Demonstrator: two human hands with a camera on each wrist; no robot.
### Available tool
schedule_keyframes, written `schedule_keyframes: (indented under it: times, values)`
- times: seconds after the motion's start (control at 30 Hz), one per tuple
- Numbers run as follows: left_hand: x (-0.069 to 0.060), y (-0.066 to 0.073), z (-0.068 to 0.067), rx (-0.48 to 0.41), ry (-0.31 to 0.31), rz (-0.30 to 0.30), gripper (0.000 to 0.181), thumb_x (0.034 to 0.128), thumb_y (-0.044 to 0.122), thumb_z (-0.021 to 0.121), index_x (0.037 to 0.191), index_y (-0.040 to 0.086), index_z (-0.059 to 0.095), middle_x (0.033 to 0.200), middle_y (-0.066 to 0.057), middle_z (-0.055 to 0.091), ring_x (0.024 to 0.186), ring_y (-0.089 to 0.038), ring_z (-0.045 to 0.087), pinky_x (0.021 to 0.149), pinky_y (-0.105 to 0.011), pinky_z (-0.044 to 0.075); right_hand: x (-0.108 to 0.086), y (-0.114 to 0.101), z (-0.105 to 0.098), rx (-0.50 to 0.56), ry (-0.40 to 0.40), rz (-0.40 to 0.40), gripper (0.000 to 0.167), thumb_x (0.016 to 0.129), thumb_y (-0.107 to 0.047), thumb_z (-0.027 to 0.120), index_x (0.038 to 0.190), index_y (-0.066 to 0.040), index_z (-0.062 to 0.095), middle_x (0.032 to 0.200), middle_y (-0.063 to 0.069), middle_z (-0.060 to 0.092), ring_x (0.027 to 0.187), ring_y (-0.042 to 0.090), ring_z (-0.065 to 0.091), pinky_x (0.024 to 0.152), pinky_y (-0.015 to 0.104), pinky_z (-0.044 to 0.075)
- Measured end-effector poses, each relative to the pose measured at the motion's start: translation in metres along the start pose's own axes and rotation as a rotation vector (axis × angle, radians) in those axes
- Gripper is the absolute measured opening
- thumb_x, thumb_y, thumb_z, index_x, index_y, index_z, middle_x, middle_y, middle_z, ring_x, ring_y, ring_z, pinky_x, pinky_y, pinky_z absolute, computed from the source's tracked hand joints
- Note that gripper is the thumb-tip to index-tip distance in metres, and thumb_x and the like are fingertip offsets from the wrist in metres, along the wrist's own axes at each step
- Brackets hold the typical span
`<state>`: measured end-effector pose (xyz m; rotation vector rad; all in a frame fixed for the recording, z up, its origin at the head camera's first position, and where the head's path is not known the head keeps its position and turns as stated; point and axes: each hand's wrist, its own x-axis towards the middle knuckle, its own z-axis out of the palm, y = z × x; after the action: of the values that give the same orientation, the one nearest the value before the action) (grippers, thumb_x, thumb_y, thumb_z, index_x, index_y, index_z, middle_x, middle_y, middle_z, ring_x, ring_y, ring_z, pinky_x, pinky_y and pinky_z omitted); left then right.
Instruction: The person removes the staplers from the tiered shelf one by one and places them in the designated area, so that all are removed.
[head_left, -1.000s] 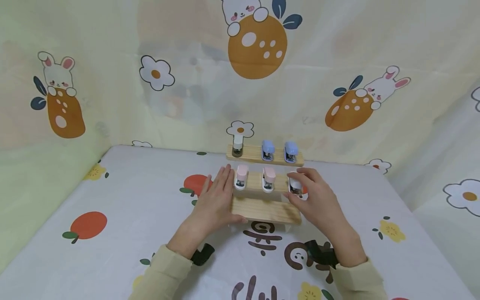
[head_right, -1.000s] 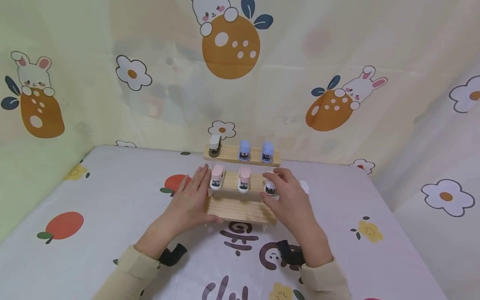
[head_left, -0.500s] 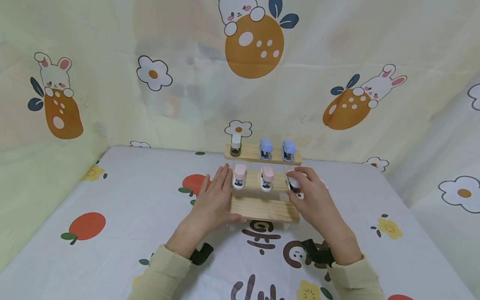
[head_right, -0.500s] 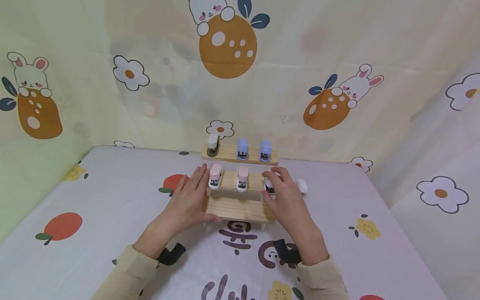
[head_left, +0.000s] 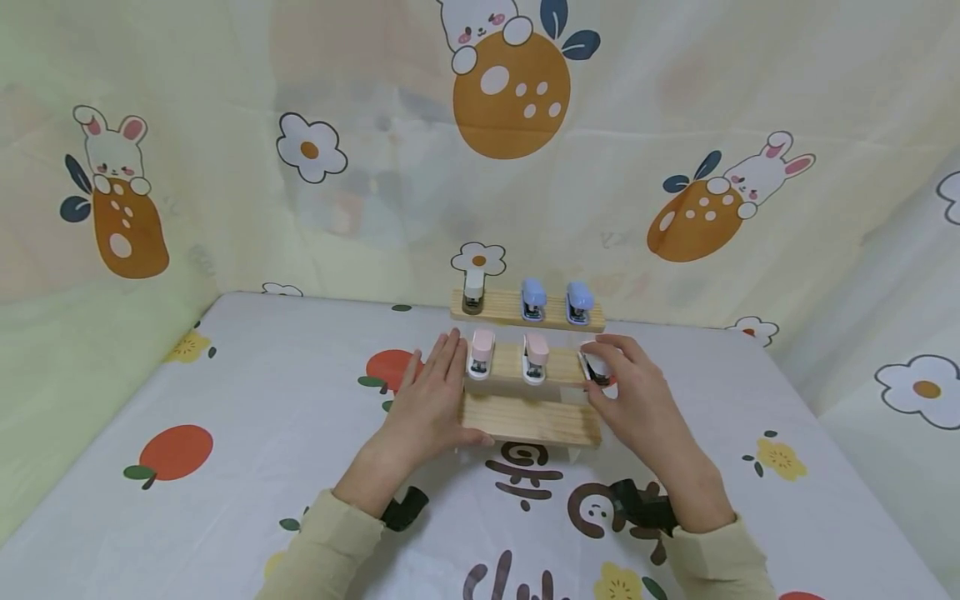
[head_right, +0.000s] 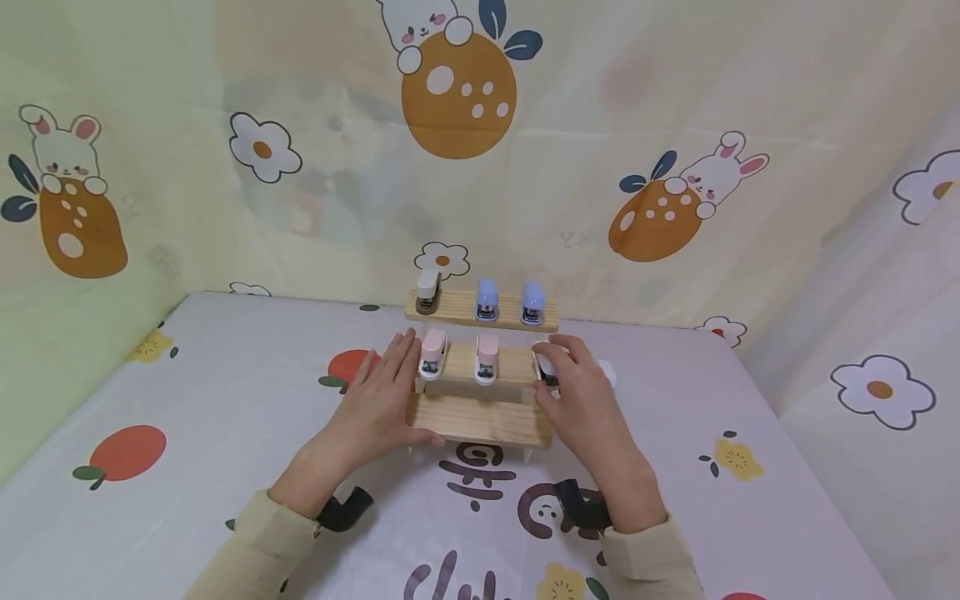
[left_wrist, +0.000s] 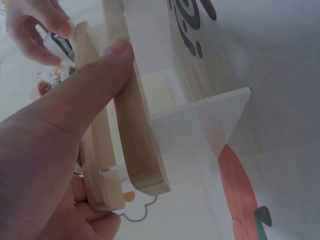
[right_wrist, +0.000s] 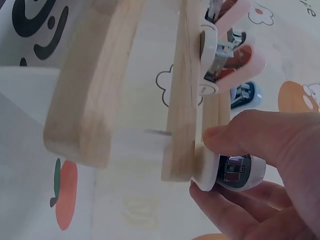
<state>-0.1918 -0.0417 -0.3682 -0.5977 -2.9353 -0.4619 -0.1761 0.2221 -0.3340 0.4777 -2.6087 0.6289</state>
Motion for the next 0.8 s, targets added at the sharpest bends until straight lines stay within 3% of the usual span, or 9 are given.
schedule_keyframes:
  times: [0.23,0.5,0.8]
  values:
    - [0.000,0.000,-0.001,-0.004,-0.007,-0.004,0.135,0.0610,0.061,0.087,0.157,-0.001,0.015,0.167,-0.013,0.009,0.155,-0.027,0.011,0.126,-0.051,0.011,-0.001,0.006,-0.006,-0.005,0.030,-0.005,0.041,0.081,0.007,0.072,0.121,0.003,0.064,0.130,0.024,0.057,0.112,0.040,0.059,0.087,0.054,0.056]
    - [0.001,0.001,0.001,-0.024,-0.006,0.004,0.135,0.0608,0.060,0.087,0.157,-0.001,0.015,0.167,-0.014,0.010,0.155,-0.028,0.011,0.126,-0.051,0.010,-0.005,0.018,-0.011,-0.003,0.093,-0.050,0.042,0.077,0.009,0.074,0.118,0.004,0.065,0.125,0.024,0.059,0.109,0.038,0.060,0.081,0.052,0.058]
    - [0.000,0.001,-0.001,-0.019,0.000,0.001,0.135,0.0609,0.060,0.088,0.157,-0.001,0.016,0.167,-0.014,0.011,0.156,-0.027,0.011,0.126,-0.051,0.011,-0.003,0.025,-0.017,-0.014,0.089,-0.031,0.045,0.077,0.010,0.074,0.121,0.003,0.064,0.128,0.024,0.056,0.115,0.040,0.056,0.088,0.057,0.055]
